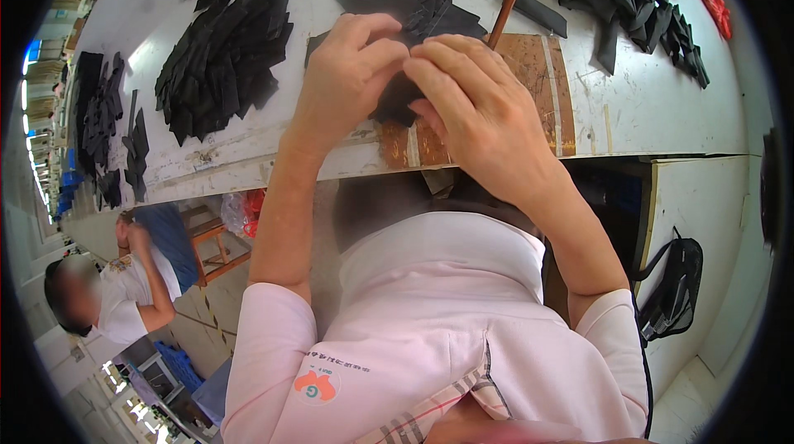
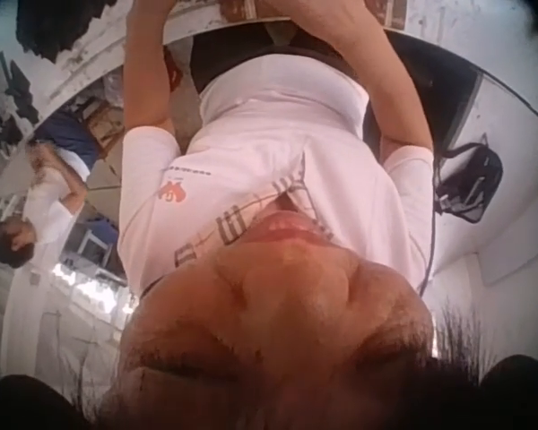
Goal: Folding and stacking small pieces of black fabric.
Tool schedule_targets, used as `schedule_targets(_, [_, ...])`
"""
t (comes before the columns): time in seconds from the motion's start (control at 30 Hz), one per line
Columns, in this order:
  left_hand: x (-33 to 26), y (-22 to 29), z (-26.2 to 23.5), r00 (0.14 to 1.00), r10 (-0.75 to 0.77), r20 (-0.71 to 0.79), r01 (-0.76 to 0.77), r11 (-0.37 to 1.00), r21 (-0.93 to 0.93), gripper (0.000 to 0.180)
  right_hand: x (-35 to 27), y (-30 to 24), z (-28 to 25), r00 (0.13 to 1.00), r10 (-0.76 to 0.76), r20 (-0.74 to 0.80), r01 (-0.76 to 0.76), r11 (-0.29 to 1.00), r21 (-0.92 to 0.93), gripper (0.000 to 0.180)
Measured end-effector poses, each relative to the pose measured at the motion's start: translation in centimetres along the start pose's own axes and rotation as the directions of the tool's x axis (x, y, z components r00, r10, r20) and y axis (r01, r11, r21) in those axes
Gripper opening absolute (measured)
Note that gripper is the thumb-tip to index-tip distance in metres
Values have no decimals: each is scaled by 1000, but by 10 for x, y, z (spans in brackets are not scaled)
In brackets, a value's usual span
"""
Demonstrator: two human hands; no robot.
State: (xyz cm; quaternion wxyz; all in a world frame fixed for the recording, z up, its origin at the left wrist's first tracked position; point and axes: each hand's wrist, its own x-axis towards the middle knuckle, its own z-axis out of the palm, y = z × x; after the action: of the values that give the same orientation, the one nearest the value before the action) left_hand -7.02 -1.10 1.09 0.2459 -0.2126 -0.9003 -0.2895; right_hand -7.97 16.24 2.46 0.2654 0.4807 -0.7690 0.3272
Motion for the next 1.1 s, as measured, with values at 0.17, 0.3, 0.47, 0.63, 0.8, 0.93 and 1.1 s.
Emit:
schedule_targets(0.17, [-8, 9, -6, 996, -94, -10, 91, 981, -174, 9, -7, 2, 11, 953, 273, 131, -282, 958, 55, 29])
schedule_targets(0.3, [-19, 28, -12, 904, -413, 111, 386, 676, -628, 6, -10, 1, 3, 833, 483, 270, -553, 750, 363, 17])
schedule_targets(0.47, [-29, 39, -11, 764, -575, 291, 456, 164, -875, 18, -25, 3, -18, 723, 539, 432, -679, 439, 589, 14])
schedule_targets(0.63, [-27, 43, -18, 713, -495, 497, 561, -24, -828, 26, -37, 6, -34, 670, 496, 553, -727, 286, 624, 19])
schedule_targets(0.8, [-21, 45, -26, 749, -349, 563, 645, 193, -739, 21, -39, 4, -38, 653, 465, 598, -748, 271, 606, 22])
schedule_targets(0.93, [-18, 50, -31, 703, -352, 618, 696, 164, -699, 17, -41, 5, -39, 651, 442, 617, -757, 321, 569, 21])
schedule_targets(1.1, [-18, 51, -34, 675, -349, 650, 727, 160, -668, 14, -45, 4, -38, 652, 435, 621, -757, 327, 565, 20])
